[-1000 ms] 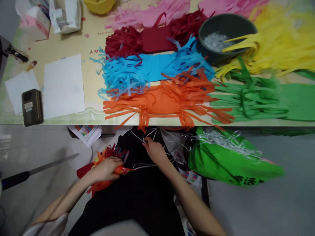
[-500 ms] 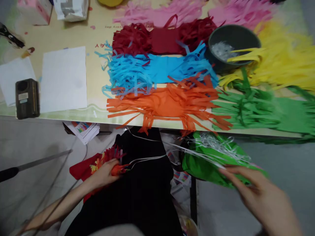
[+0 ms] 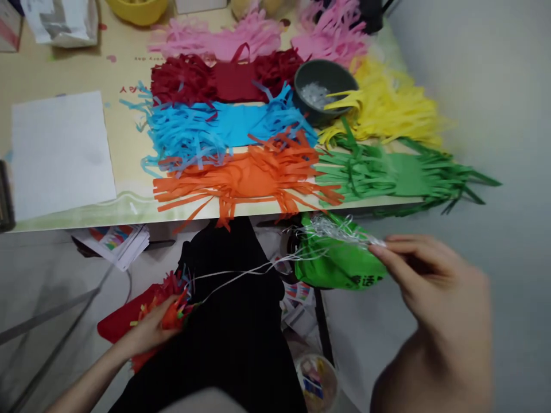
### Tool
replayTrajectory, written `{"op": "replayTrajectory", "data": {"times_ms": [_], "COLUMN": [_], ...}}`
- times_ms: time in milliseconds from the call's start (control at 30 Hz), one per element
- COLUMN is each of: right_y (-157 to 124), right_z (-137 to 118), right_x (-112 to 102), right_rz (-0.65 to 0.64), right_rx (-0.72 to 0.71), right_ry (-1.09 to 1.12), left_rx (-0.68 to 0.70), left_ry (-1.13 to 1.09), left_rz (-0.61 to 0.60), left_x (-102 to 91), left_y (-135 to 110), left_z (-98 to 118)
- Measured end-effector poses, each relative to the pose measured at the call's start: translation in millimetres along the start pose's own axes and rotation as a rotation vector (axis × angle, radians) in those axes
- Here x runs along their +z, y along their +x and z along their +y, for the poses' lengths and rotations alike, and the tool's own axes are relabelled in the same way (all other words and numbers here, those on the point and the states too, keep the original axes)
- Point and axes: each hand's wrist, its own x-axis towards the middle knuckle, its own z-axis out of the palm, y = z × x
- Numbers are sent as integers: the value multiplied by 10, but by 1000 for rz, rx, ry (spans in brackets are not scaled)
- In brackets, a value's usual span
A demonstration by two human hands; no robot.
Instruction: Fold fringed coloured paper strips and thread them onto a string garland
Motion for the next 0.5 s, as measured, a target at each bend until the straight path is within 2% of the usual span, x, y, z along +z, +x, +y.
{"op": "replayTrajectory", "data": {"times_ms": [67, 100, 200, 233, 267, 300, 367, 433, 500], "right_y": [88, 128, 192, 187, 168, 137, 49, -45, -116], "right_z": [-300, -413, -594, -610, -611, -601, -557, -490, -412], "right_x": [179, 320, 952, 1202, 1449, 1676, 2017, 2170, 2159], "right_rz": [38, -3, -246, -318, -481, -578, -753, -911, -1063], "right_rx": [30, 56, 79, 67, 57, 50, 35, 26, 29], "right_ry": [137, 194, 322, 340, 369, 388, 428, 476, 531], "left_rx": [28, 64, 127, 134, 146, 160, 175, 149, 116], "left_ry": [6, 0, -26, -24, -14, 2, 37, 58, 58], "left_rz": [71, 86, 109, 117, 125, 135, 177, 264, 353], "left_x": [22, 27, 12, 1, -13, -29, -80, -165, -286], "left_y": [60, 86, 109, 99, 82, 61, 10, -46, -102], "left_z": [18, 44, 136, 150, 147, 127, 43, -60, -122]}}
